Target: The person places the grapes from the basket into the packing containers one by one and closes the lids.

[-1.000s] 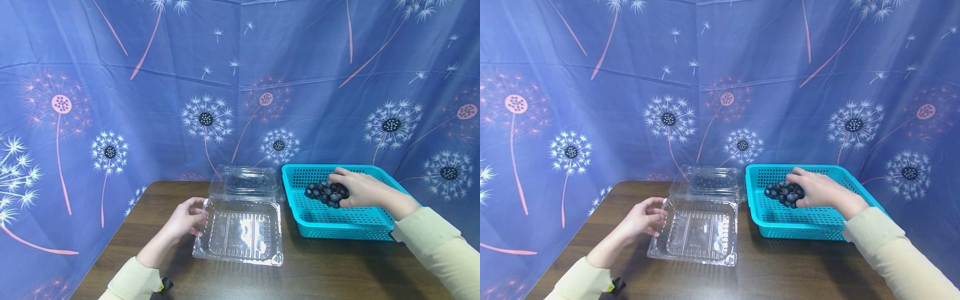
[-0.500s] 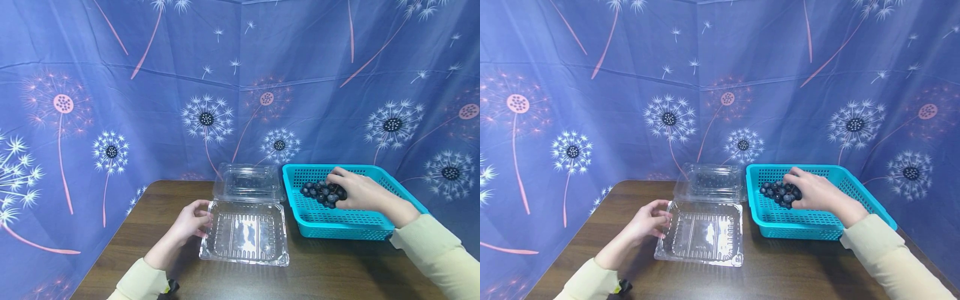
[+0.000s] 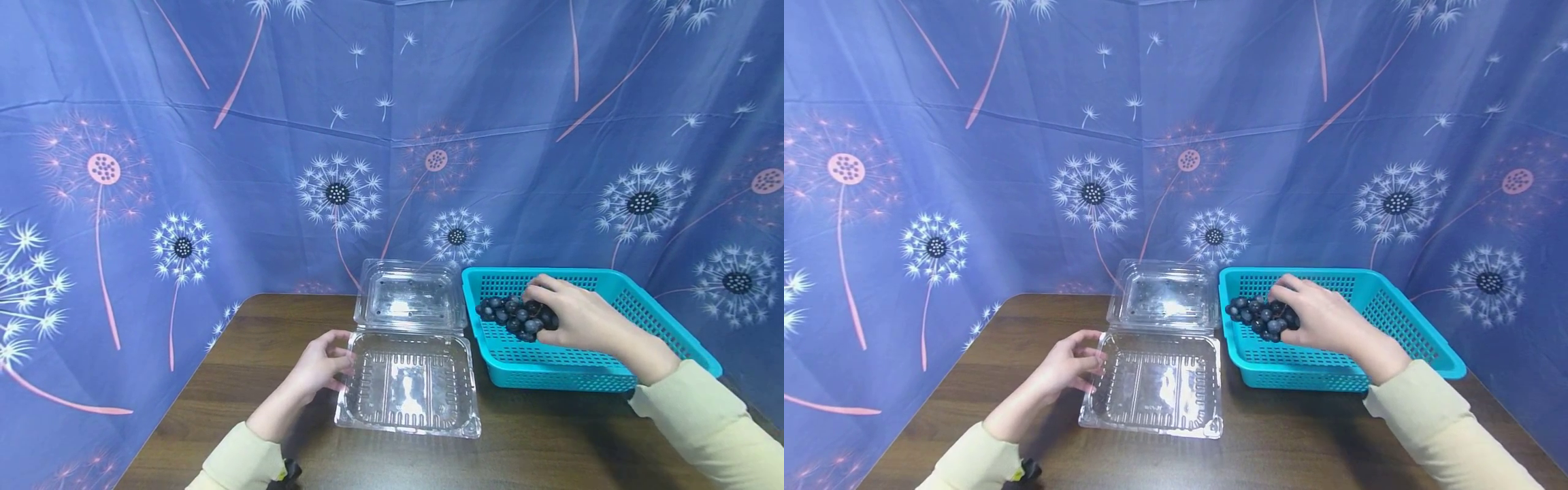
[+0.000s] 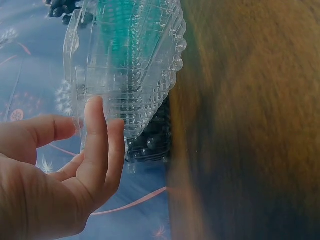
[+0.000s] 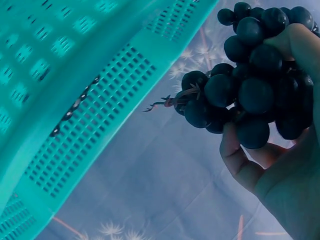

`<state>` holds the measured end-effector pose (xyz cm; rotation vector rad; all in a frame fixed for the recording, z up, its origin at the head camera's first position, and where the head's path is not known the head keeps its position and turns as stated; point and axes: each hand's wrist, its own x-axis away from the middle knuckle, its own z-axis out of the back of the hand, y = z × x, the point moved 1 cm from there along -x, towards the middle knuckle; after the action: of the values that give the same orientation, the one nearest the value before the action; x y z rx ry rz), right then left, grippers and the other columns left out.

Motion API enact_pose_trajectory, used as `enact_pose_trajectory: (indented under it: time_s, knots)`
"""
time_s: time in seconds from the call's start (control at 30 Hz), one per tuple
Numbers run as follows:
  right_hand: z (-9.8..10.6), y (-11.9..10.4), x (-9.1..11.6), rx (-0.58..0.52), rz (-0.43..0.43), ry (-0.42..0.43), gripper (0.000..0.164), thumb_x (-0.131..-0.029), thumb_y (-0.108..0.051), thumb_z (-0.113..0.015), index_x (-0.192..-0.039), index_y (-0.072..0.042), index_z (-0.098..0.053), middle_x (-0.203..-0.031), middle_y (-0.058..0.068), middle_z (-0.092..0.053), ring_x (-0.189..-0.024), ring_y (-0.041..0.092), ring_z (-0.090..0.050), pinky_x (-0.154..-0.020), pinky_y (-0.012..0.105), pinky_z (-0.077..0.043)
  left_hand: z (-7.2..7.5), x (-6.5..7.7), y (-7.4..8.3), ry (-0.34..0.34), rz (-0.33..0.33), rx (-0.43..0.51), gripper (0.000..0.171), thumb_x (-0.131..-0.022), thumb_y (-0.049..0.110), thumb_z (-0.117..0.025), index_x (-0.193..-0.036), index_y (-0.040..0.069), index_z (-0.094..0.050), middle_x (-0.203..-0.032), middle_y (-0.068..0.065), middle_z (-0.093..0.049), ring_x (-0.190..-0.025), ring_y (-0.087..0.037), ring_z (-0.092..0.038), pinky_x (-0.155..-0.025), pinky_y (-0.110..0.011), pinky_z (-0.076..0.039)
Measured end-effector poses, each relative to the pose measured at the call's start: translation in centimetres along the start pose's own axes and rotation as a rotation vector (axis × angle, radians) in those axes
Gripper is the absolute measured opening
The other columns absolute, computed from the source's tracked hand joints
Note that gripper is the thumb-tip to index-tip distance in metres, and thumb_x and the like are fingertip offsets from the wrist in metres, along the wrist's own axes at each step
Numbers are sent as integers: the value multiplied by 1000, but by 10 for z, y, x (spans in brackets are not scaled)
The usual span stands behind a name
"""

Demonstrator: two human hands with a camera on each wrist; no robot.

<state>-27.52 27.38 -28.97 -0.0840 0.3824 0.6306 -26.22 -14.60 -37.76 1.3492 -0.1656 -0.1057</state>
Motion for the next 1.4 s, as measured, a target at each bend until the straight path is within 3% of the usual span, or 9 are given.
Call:
enact_pose_trajectory:
  time_s: [0.27, 0.57, 1.03, 1.4]
  knots:
    - [1, -15, -3, 0, 58, 47, 46, -60, -16, -77, -103, -19, -61, -106, -2, -55, -82, 15, -55, -52, 24, -39, -5, -2, -4, 8, 2, -14, 51, -80, -7, -59, -130, -1, -47, -101, -27, -63, -72, -24, -64, -51, -40, -57]
    - [-1, -30, -5, -13, 101, 86, 45, -60, -16, -76, -102, -18, -61, -108, -1, -56, -87, 17, -57, -56, 28, -45, -9, -6, -12, 15, 15, -9, 46, -85, -4, -59, -129, -1, -47, -99, -27, -63, -73, -25, -64, -51, -40, -57]
    - [-10, -54, -7, -34, 204, 173, 46, -58, -16, -73, -103, -19, -61, -113, 0, -58, -95, 17, -57, -57, 28, -48, -9, -6, -13, -25, 24, 6, 45, -86, -2, -59, -129, -2, -46, -99, -27, -62, -72, -23, -65, -53, -38, -58]
    - [-21, -71, -10, -83, 244, 182, 47, -59, -16, -71, -104, -21, -60, -115, -2, -56, -91, 13, -54, -47, 15, -30, -10, -7, -16, -33, 54, 18, 47, -85, -2, -59, -130, -1, -46, -100, -26, -62, -73, -24, -65, -53, -37, -58]
